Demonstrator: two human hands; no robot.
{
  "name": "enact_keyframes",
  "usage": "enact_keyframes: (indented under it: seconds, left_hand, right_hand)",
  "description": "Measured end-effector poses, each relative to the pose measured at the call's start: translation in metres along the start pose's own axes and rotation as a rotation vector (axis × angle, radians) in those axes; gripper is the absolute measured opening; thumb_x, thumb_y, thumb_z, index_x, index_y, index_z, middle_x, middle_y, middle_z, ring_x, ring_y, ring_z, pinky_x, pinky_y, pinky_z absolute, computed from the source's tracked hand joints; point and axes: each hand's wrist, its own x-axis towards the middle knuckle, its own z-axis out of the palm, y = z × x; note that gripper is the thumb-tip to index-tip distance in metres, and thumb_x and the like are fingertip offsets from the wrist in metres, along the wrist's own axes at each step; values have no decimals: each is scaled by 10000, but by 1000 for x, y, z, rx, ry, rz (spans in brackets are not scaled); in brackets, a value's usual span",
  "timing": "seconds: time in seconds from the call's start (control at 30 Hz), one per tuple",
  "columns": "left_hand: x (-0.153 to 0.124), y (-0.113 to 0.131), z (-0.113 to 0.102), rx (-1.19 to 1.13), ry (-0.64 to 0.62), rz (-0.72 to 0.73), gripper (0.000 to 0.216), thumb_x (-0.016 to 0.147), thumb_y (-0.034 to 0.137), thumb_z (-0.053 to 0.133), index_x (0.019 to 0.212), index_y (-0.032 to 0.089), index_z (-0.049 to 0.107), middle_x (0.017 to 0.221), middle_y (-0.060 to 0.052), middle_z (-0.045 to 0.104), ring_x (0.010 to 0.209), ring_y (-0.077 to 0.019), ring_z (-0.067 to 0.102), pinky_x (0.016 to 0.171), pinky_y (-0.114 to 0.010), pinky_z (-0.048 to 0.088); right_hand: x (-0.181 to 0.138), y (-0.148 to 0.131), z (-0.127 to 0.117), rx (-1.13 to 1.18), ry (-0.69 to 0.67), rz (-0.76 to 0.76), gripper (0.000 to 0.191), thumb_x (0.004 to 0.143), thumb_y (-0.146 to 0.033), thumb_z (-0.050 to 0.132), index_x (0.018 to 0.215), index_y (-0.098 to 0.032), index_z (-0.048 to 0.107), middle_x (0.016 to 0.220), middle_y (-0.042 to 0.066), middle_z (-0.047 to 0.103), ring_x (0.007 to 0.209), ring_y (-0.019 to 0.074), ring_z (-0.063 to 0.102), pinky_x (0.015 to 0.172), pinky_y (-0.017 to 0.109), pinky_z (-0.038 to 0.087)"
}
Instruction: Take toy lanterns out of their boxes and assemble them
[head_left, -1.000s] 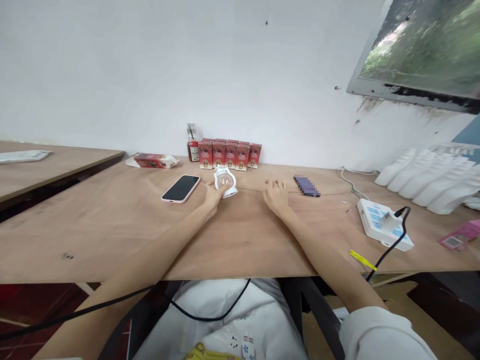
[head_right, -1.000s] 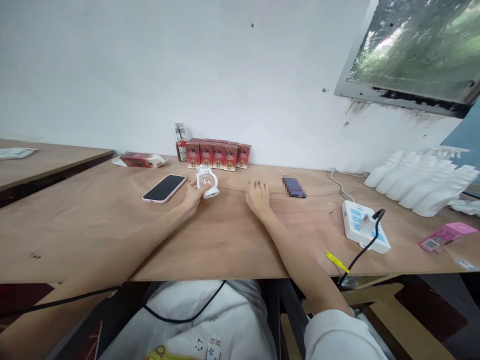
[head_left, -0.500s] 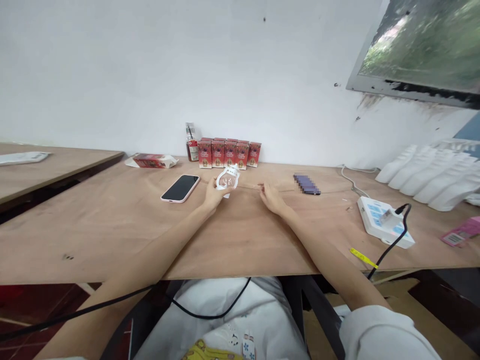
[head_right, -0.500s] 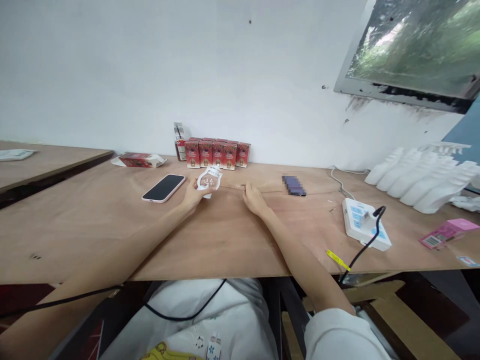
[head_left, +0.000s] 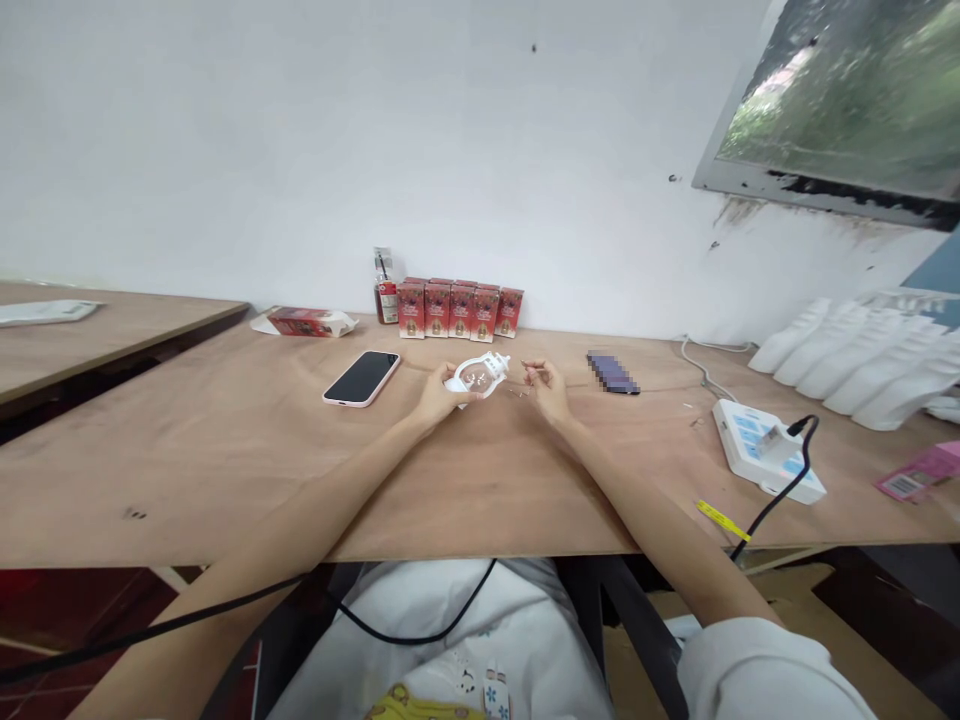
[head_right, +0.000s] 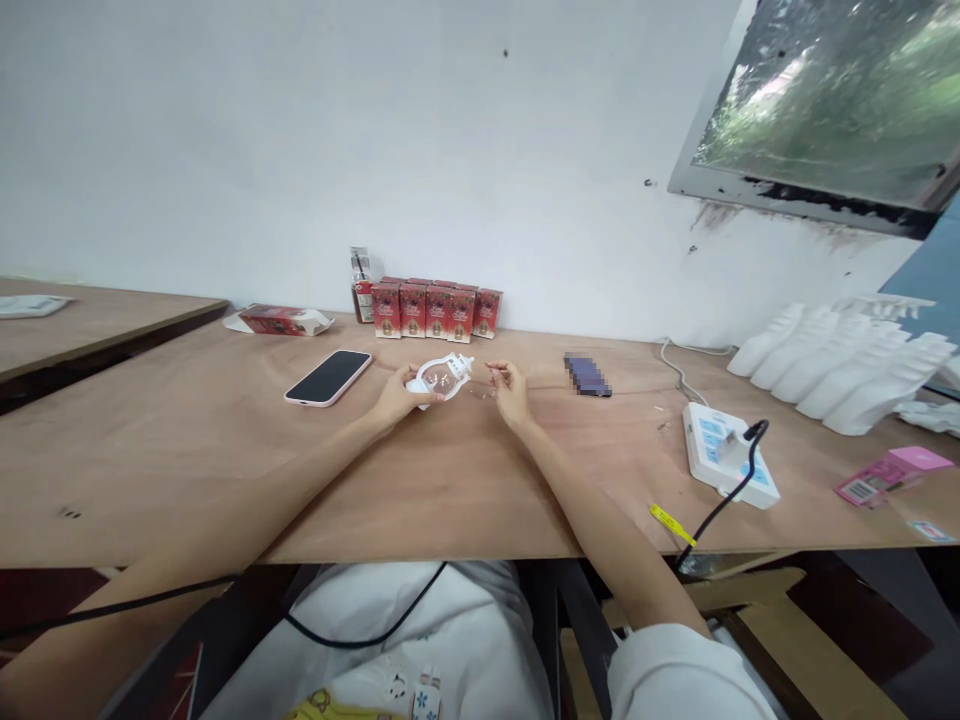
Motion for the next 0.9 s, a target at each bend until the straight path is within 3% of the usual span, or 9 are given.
enact_keyframes:
  seconds: [0.13, 0.53, 0.9]
  left_hand:
    - [-2, 3, -2, 19, -50, -30, 523, 401, 286, 855, 801, 164, 541, 781, 5, 618, 687, -134, 539, 611, -222, 402]
    - [-5, 3, 0, -72, -204, -147, 472, 495, 380, 837, 825, 129, 612, 710, 4, 606, 623, -109, 518, 574, -224, 346]
    - [-4, 2, 0, -130, -206, -170, 437, 479, 358, 843, 752, 129, 590, 637, 15, 585, 568, -100, 503, 550, -227, 328]
  right_hand:
    - [-1, -7, -1, -72, 80, -31, 306, 796, -451, 522, 879, -168, 601, 763, 34, 619, 693, 144, 579, 672, 303, 491]
    - [-4, -13, -1, -91, 86, -28, 306, 800, -455, 512, 897, -176, 594, 799, 33, 630, 711, 145, 583, 657, 278, 465]
    - [-1, -9, -3, -55, 146, -15, 254, 791, -402, 525, 883, -178, 600, 697, 2, 586, 641, 126, 536, 579, 249, 437]
